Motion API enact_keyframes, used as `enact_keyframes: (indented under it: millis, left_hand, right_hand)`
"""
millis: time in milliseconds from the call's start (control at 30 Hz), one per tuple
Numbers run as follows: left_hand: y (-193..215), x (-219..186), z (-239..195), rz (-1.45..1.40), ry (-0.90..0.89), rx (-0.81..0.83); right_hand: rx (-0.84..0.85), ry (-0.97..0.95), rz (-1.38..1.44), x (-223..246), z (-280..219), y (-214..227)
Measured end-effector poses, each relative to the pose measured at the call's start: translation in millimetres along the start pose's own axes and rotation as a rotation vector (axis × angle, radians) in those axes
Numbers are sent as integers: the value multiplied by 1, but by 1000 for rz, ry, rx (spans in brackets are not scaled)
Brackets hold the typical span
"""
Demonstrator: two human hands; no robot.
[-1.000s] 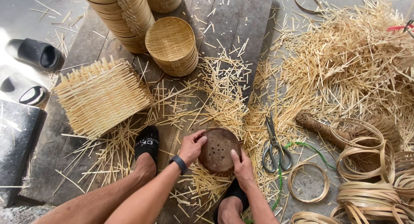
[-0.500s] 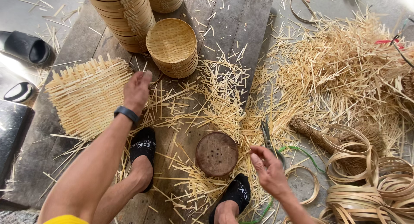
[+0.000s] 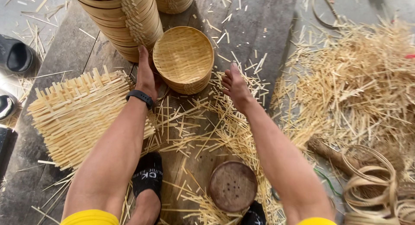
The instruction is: The person uses shears to trim the edges of a woven bamboo mat placed over a wooden mold, then removes the mold and stacks the finished basket. The person repeats this process with additional mats and molds.
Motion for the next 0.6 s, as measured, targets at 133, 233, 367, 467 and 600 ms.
enact_keyframes:
  millis: [133, 233, 367, 467, 600]
  left_hand:
    - [-22, 15, 15, -158, -30, 212]
    - [-21, 20, 22, -117, -38, 204]
    - [-17, 11, 31, -27, -33, 180]
    - [-14, 11, 23, -49, -17, 186]
    - [-15, 7, 18, -147, 2, 159]
  right_hand:
    - [92, -73, 175, -14, 67, -39]
    - [87, 96, 98, -12, 67, -47]
    - [148, 131, 172, -5, 63, -58]
    - [135, 64, 152, -12, 60, -55]
    - [121, 51, 90, 2, 55, -47]
Point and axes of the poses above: each hand's wrist, its own z-axis towards the middle knuckle, its own y-axis out of the back of the hand, x = y × z, the point moved 9 cm from there along z, towards the middle knuckle, and after that the axes turned 13 degrees about -y, right-handed, at the moved point
